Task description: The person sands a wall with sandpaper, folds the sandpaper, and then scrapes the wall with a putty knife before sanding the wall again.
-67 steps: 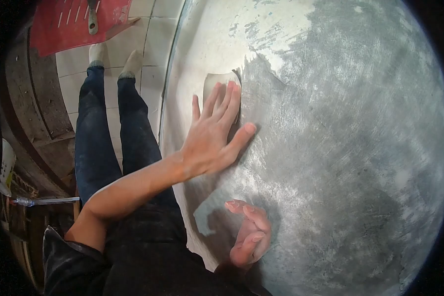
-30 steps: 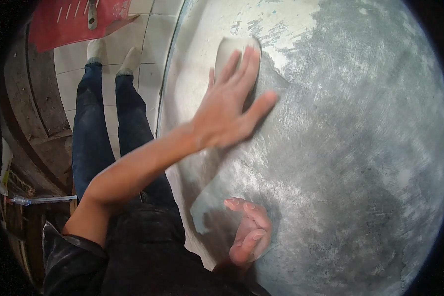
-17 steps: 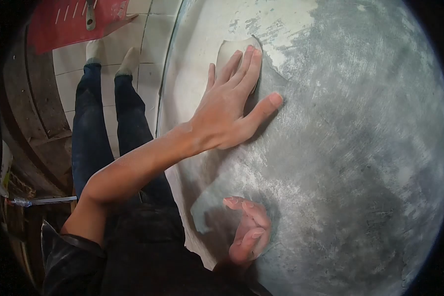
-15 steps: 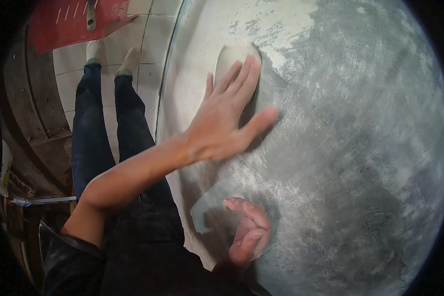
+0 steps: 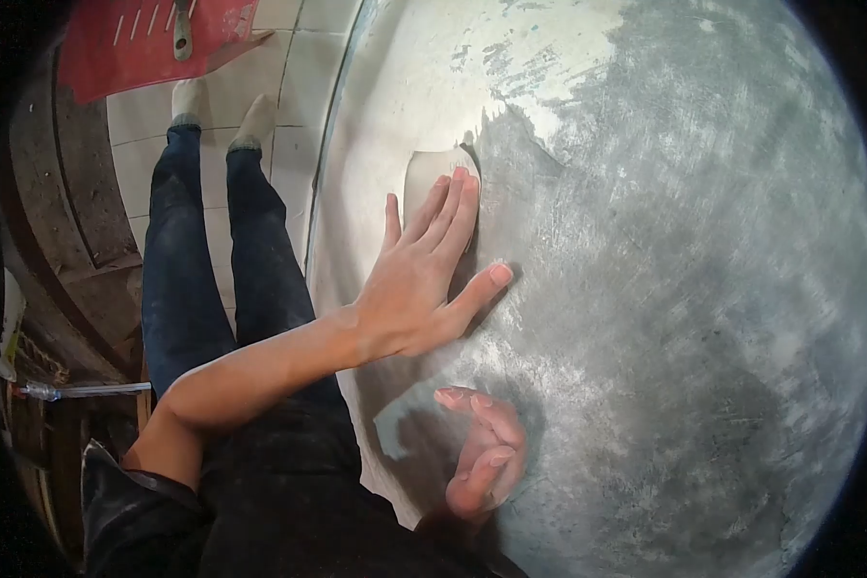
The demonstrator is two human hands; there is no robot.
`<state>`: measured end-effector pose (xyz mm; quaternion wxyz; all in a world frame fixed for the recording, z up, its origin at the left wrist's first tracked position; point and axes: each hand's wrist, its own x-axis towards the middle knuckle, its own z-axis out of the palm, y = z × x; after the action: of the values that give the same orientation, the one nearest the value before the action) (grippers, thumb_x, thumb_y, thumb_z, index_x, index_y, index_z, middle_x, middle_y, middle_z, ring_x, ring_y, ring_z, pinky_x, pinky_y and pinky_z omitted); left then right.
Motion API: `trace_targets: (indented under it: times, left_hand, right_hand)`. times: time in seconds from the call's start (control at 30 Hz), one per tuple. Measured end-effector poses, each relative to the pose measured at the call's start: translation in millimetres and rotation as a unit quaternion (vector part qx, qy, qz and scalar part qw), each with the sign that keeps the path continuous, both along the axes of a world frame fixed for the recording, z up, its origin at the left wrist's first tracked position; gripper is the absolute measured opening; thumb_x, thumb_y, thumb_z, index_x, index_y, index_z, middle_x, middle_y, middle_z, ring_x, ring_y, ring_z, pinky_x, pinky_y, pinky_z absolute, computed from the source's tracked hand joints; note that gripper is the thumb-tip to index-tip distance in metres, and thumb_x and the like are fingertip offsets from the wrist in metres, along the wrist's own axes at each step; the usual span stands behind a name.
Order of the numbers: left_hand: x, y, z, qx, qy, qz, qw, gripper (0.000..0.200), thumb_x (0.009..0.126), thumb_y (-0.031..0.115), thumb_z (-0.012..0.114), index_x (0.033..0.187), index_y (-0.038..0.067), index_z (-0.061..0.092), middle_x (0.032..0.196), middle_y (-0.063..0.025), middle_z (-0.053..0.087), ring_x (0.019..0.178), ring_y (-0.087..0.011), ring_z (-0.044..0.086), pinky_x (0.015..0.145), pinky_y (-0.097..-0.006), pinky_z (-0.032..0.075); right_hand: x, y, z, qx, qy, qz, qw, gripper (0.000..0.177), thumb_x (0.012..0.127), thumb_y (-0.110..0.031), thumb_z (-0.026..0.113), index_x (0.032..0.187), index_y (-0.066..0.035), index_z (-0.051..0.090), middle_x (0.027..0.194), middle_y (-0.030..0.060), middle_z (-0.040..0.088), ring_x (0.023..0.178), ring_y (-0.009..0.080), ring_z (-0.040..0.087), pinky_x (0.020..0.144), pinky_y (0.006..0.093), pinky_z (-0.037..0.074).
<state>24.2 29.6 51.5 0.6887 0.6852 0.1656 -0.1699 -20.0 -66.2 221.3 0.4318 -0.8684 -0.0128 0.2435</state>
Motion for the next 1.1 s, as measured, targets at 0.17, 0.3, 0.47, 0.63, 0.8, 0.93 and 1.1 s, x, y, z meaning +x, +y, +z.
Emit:
trace_targets:
  times: [0.17, 0.3, 0.47, 0.63, 0.8, 0.93, 1.1]
  left_hand:
    - [28, 2, -33, 0.032, 0.020, 0.036, 0.999, 0.098, 0.094, 0.069, 0.023, 0.150, -0.011, 0.010, 0.156, -0.0285, 0.018, 0.148, -0.0397, 0.012, 0.117, -0.0593, -0.003]
    - [12, -2, -18, 0.050, 0.015, 0.009, 0.999, 0.097, 0.096, 0.067, 0.021, 0.148, -0.014, 0.014, 0.155, -0.0300, 0.021, 0.147, -0.0394, 0.014, 0.116, -0.0623, -0.002]
    - [21, 4, -16, 0.054, 0.029, 0.005, 0.998, 0.095, 0.098, 0.064, 0.019, 0.145, -0.018, 0.016, 0.153, -0.0324, 0.023, 0.147, -0.0404, 0.013, 0.116, -0.0592, -0.003]
    - [18, 1, -7, 0.016, 0.042, 0.018, 0.999, 0.094, 0.099, 0.062, 0.021, 0.143, -0.020, 0.017, 0.151, -0.0365, 0.022, 0.147, -0.0407, 0.012, 0.118, -0.0549, -0.001]
    - [22, 0, -7, 0.000, 0.036, 0.030, 0.999, 0.098, 0.096, 0.067, 0.017, 0.145, -0.018, 0.013, 0.154, -0.0335, 0.018, 0.148, -0.0388, 0.010, 0.119, -0.0514, -0.005]
    - [44, 10, -34, 0.014, 0.043, 0.032, 0.998, 0.106, 0.091, 0.074, 0.005, 0.146, -0.017, 0.007, 0.156, -0.0307, 0.013, 0.148, -0.0380, 0.006, 0.119, -0.0533, -0.003]
    - [30, 10, -14, -0.012, 0.002, 0.027, 1.000, 0.102, 0.093, 0.073, 0.015, 0.149, -0.012, 0.007, 0.156, -0.0302, 0.012, 0.148, -0.0399, 0.005, 0.118, -0.0563, -0.002]
  right_hand:
    - [-2, -3, 3, 0.007, 0.008, 0.004, 1.000, 0.050, 0.107, -0.034, 0.024, 0.130, 0.005, 0.043, 0.113, 0.0248, 0.062, 0.103, 0.0337, 0.063, 0.094, 0.0465, 0.048]
    - [-1, -1, 2, 0.017, 0.008, -0.005, 1.000, 0.050, 0.107, -0.034, 0.024, 0.130, 0.006, 0.043, 0.114, 0.0256, 0.061, 0.103, 0.0339, 0.063, 0.094, 0.0465, 0.048]
    - [1, -2, 1, 0.012, 0.007, 0.007, 1.000, 0.050, 0.107, -0.033, 0.024, 0.129, 0.007, 0.043, 0.114, 0.0257, 0.061, 0.103, 0.0340, 0.063, 0.094, 0.0464, 0.048]
    - [0, 0, 1, 0.017, 0.003, 0.003, 1.000, 0.050, 0.107, -0.032, 0.023, 0.130, 0.007, 0.042, 0.114, 0.0261, 0.061, 0.103, 0.0343, 0.063, 0.094, 0.0462, 0.049]
    - [-1, 4, -1, -0.008, -0.006, -0.017, 1.000, 0.050, 0.106, -0.034, 0.027, 0.125, 0.007, 0.049, 0.107, 0.0254, 0.061, 0.095, 0.0332, 0.065, 0.088, 0.0454, 0.051]
    - [0, -3, -2, 0.018, 0.001, 0.005, 1.000, 0.049, 0.106, -0.031, 0.023, 0.131, 0.007, 0.042, 0.113, 0.0268, 0.062, 0.102, 0.0350, 0.064, 0.093, 0.0461, 0.049]
    - [-1, 0, -4, 0.020, -0.003, 0.008, 1.000, 0.048, 0.106, -0.030, 0.022, 0.131, 0.007, 0.042, 0.112, 0.0264, 0.062, 0.102, 0.0349, 0.064, 0.093, 0.0465, 0.050]
